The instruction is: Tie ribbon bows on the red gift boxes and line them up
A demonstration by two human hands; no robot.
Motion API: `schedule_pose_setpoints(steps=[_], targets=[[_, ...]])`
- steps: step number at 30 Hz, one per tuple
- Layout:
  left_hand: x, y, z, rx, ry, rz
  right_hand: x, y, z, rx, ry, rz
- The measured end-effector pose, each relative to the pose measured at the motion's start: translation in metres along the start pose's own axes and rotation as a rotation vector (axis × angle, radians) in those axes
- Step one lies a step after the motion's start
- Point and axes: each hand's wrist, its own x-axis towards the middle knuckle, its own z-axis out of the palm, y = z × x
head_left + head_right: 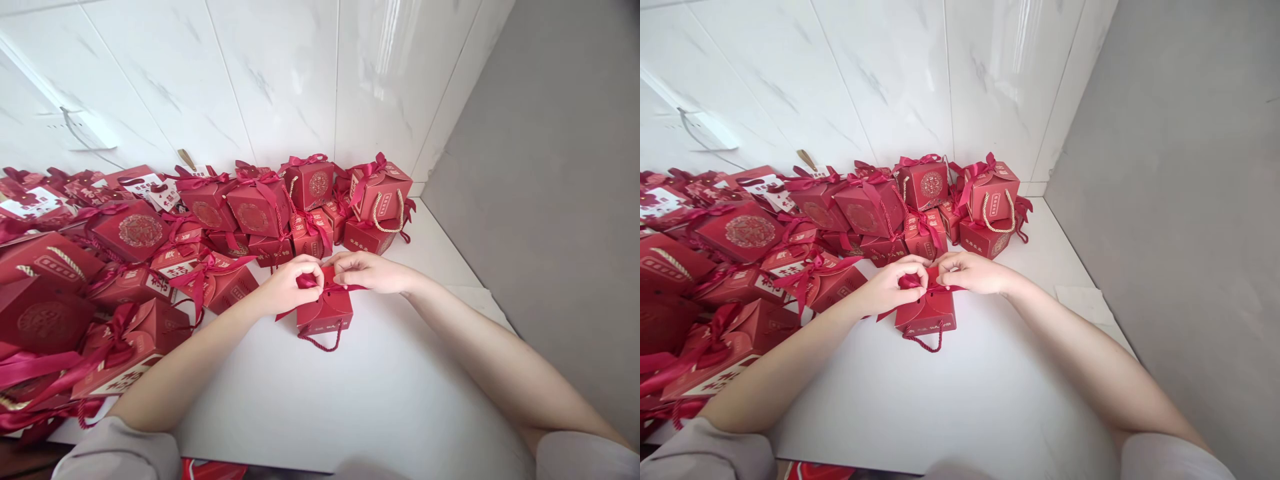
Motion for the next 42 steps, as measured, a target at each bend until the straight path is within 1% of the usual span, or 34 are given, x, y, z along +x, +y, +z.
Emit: schedule_pose_setpoints(steps=[3, 5, 7, 10, 12, 15, 17, 23, 26, 28, 30, 32, 37, 42], targets=[[-0.004, 0.004, -0.008, 0.023, -0.028, -0.011, -0.002, -0.003, 0.001, 0.015, -0.001, -0.021], [-0.008, 0.007, -0.017, 0.04, -0.047, -0.015, -0.004, -0.007, 0.0, 0.005, 0.015, -0.061], [-0.012, 0.01, -0.027, 0.079, -0.041, -0.005, -0.007, -0.011, -0.001, -0.018, 0.042, -0.084], [-0.015, 0.012, -0.041, 0.178, -0.041, -0.019, -0.01, -0.013, -0.001, -0.036, 0.046, -0.073], [-0.015, 0.011, -0.047, 0.215, -0.09, -0.073, -0.01, -0.012, -0.001, -0.029, 0.021, -0.062], [-0.015, 0.009, -0.05, 0.202, -0.179, -0.124, -0.01, -0.01, -0.002, -0.022, -0.01, -0.079], [-0.015, 0.009, -0.05, 0.181, -0.195, -0.117, -0.011, -0.01, -0.002, -0.021, -0.015, -0.093], [-0.014, 0.009, -0.046, 0.178, -0.175, -0.082, -0.012, -0.017, 0.001, -0.03, 0.014, -0.111], [-0.014, 0.009, -0.043, 0.197, -0.169, -0.101, -0.012, -0.016, 0.003, -0.06, 0.029, -0.137], [-0.014, 0.011, -0.039, 0.2, -0.116, -0.112, -0.012, -0.015, 0.004, -0.071, 0.031, -0.138], [-0.015, 0.014, -0.033, 0.169, -0.017, -0.079, -0.012, -0.015, 0.004, -0.082, 0.035, -0.131], [-0.015, 0.016, -0.025, 0.122, 0.046, -0.035, -0.012, -0.015, 0.004, -0.091, 0.042, -0.135], [-0.013, 0.011, -0.009, 0.106, 0.046, -0.051, -0.012, -0.015, 0.003, -0.108, 0.06, -0.144], [-0.01, 0.003, -0.004, 0.067, 0.025, -0.009, -0.01, -0.013, 0.003, -0.206, 0.065, -0.168]])
